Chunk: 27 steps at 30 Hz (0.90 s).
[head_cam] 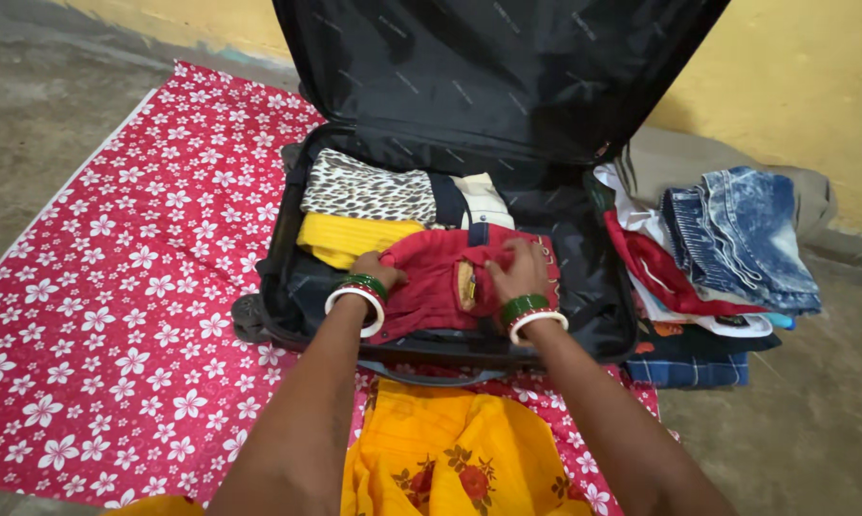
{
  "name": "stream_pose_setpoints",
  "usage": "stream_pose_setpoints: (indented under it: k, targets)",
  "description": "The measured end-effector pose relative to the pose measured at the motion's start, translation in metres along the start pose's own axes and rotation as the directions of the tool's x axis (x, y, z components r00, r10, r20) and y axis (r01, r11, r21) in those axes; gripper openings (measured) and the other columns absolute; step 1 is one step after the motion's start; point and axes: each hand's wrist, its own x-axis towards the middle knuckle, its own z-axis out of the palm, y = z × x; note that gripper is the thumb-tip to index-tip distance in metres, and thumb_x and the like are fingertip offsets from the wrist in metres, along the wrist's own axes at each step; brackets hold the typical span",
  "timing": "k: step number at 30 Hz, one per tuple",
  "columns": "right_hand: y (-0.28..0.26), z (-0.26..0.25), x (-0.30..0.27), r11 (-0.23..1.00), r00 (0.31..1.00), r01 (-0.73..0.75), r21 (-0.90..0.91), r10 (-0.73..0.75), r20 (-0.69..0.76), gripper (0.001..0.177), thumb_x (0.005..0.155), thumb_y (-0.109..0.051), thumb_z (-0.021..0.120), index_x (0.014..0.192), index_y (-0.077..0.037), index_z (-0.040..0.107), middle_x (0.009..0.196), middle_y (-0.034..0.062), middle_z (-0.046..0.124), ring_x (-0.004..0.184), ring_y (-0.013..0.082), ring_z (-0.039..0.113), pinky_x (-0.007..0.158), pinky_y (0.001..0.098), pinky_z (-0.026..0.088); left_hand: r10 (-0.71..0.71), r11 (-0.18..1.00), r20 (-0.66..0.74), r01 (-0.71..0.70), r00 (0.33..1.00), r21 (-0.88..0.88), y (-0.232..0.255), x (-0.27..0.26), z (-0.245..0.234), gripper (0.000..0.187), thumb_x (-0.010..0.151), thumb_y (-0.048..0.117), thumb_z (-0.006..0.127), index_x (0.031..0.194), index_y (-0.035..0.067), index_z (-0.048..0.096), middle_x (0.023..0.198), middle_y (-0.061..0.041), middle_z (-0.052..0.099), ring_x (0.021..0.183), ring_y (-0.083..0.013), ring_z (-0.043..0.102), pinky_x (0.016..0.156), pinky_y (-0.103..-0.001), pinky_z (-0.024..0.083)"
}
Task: The person folds and organizes various items of clothing, including shirts, trousers, and jeans, into a black suitcase on a floral bedspread.
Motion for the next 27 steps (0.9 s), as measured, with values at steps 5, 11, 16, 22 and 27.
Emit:
stream_pose_setpoints:
  k: [5, 11, 16, 22, 27]
  targets:
    - [-0.032, -0.007, -0.019, 0.957, 0.949, -0.167, -0.237, 0.221, 0.224, 0.107, 0.068, -0.059, 0.086, 0.152, -0.013, 0.039, 0.141, 0.0275, 0.052, 0.131, 0.0434, 0.051, 0.111, 0.0503, 0.045, -0.019, 0.998, -0.03, 0.017, 0.999, -0.054, 0.008, -0.011, -0.006, 0.048, 0.069, 0.022, 0.084, 0.115, 0.007, 0.075, 0.11, -0.019, 0.076, 0.103, -0.0339, 0.072, 0.092, -0.042, 0.055]
    - [-0.071, -0.004, -0.022, 0.878, 0.893, -0.162, -0.45, 0.325, 0.313, 0.134, 0.06, -0.065, 0.093, 0.159, -0.026, 0.01, 0.153, 0.0337, 0.026, 0.145, 0.0497, 0.023, 0.105, 0.0699, 0.034, 0.067, 0.987, -0.043, -0.072, 0.997, -0.143, 0.019, -0.021, -0.011, 0.05, 0.069, 0.012, 0.084, 0.117, 0.008, 0.072, 0.105, -0.017, 0.077, 0.1, -0.0309, 0.074, 0.091, -0.04, 0.055]
    - [-0.018, 0.002, -0.004, 0.916, 0.924, -0.148, -0.373, 0.263, 0.279, 0.105, 0.075, -0.016, 0.077, 0.164, -0.022, 0.022, 0.136, 0.0239, 0.059, 0.125, 0.0416, 0.06, 0.103, 0.0488, 0.051, 0.068, 0.98, -0.037, -0.074, 0.997, -0.185, 0.018, -0.025, -0.019, 0.052, 0.071, 0.009, 0.081, 0.122, 0.009, 0.072, 0.106, -0.015, 0.077, 0.1, -0.0287, 0.073, 0.09, -0.039, 0.054]
    - [0.089, -0.02, 0.026, 0.994, 0.995, -0.096, 0.056, 0.098, -0.033, 0.039, 0.086, -0.002, 0.061, 0.121, -0.01, 0.075, 0.095, 0.0203, 0.075, 0.093, 0.0359, 0.075, 0.078, 0.0426, 0.057, 0.049, 0.943, 0.01, -0.043, 0.999, -0.331, 0.027, -0.01, -0.025, 0.054, 0.072, 0.005, 0.072, 0.126, 0.01, 0.072, 0.104, -0.016, 0.079, 0.097, -0.0277, 0.075, 0.087, -0.037, 0.056]
    - [0.122, -0.078, 0.061, 0.869, 0.927, -0.372, 0.326, 0.364, 0.087, 0.04, 0.08, 0.002, 0.06, 0.116, -0.005, 0.077, 0.084, 0.0155, 0.073, 0.069, 0.0211, 0.066, 0.06, 0.0374, 0.049, 0.198, 0.909, -0.037, -0.197, 0.98, -0.367, 0.04, 0.012, -0.037, 0.056, 0.067, 0.001, 0.074, 0.123, 0.004, 0.071, 0.103, -0.014, 0.077, 0.093, -0.0242, 0.073, 0.086, -0.035, 0.056]
